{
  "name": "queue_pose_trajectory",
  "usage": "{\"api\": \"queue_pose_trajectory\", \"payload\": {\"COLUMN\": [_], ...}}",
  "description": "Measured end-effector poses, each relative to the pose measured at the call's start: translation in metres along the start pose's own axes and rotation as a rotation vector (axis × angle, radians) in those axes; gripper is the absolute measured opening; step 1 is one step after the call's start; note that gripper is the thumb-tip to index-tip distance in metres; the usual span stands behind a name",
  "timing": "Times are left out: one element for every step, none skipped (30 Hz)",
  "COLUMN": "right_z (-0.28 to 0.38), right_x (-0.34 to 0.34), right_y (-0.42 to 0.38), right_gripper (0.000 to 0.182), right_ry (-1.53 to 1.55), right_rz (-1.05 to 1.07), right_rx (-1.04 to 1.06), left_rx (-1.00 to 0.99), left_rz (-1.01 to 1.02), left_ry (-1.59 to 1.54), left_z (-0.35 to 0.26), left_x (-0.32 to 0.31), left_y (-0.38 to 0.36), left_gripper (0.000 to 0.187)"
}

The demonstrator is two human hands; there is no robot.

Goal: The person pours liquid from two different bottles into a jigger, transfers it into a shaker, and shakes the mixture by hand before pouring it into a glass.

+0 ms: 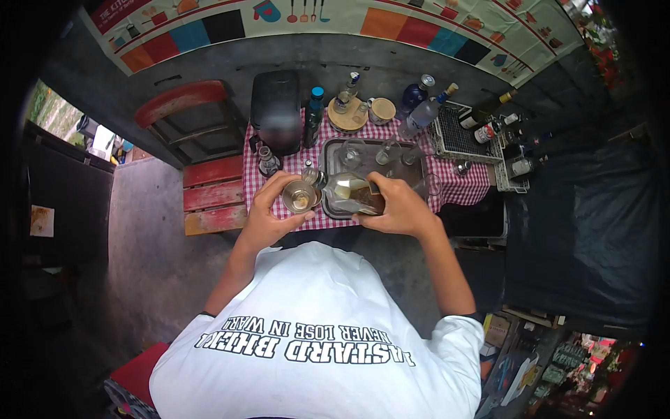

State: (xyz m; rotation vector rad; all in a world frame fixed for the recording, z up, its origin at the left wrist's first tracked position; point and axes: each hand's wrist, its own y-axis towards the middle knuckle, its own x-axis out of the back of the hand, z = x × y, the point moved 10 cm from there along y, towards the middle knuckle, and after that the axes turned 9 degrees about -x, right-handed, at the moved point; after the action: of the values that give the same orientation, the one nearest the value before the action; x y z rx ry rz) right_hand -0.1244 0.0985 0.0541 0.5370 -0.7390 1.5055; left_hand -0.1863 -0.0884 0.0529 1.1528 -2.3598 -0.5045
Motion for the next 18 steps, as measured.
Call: {"api": "queue_pose_trajectory", "payload": {"right_z": [-0.003,-0.008,-0.012,-0.01,-0.009,-0.005,0.001,0.0,0.004,0.008,0.01,0.014,0.017,0.02,0.022,0.024,0.026,0.028], "right_x": [-0.012,-0.021,-0.03,-0.04,-0.051,-0.058,-0.063,-0.072,-0.077,-0.081,-0.084,-0.086,-0.087,-0.09,-0.092,-0.096,-0.1,-0.106], "right_y": [0.002,0.005,0.007,0.009,0.011,0.013,0.014,0.017,0.018,0.019,0.021,0.023,0.025,0.028,0.03,0.033,0.036,0.038], "right_gripper": [0.051,0.051,0.052,0.053,0.053,0.052,0.051,0.05,0.05,0.05,0.05,0.05,0.05,0.049,0.049,0.049,0.048,0.05], "right_ry": [-0.002,0.084,0.17,0.201,0.201,0.202,0.205,0.22,0.222,0.216,0.21,0.21,0.178,0.146,0.147,0.147,0.147,0.138], "right_rz": [0.011,0.008,0.007,0.021,0.038,0.01,-0.02,0.012,0.024,0.036,0.047,0.055,0.063,0.071,0.079,0.096,0.113,0.126], "right_rx": [0.005,-0.029,-0.064,-0.071,-0.063,-0.004,0.055,0.024,0.031,0.014,-0.003,0.001,0.003,0.006,0.011,0.006,0.004,-0.004], "left_rx": [0.006,-0.007,-0.019,0.018,0.028,0.053,0.077,0.16,0.167,0.169,0.17,0.178,0.182,0.208,0.235,0.243,0.248,0.23], "left_rz": [-0.01,-0.026,-0.042,-0.049,-0.062,-0.07,-0.077,-0.09,-0.1,-0.113,-0.125,-0.117,-0.123,-0.127,-0.131,-0.13,-0.138,-0.138], "left_ry": [0.003,0.026,0.051,0.048,0.056,0.048,0.04,-0.009,-0.002,0.022,0.045,0.036,0.04,0.03,0.022,0.01,0.017,0.035], "left_z": [0.003,0.006,0.007,0.009,0.009,0.011,0.013,0.017,0.018,0.02,0.023,0.026,0.027,0.029,0.032,0.033,0.033,0.03], "left_x": [0.004,0.008,0.012,0.017,0.023,0.029,0.034,0.039,0.044,0.05,0.055,0.06,0.065,0.069,0.074,0.078,0.084,0.09], "left_y": [-0.003,-0.008,-0.012,-0.016,-0.021,-0.025,-0.029,-0.034,-0.039,-0.043,-0.048,-0.053,-0.057,-0.061,-0.066,-0.069,-0.072,-0.073], "left_gripper": [0.05,0.05,0.05,0.049,0.049,0.049,0.049,0.051,0.051,0.051,0.052,0.053,0.053,0.054,0.055,0.056,0.056,0.056]}}
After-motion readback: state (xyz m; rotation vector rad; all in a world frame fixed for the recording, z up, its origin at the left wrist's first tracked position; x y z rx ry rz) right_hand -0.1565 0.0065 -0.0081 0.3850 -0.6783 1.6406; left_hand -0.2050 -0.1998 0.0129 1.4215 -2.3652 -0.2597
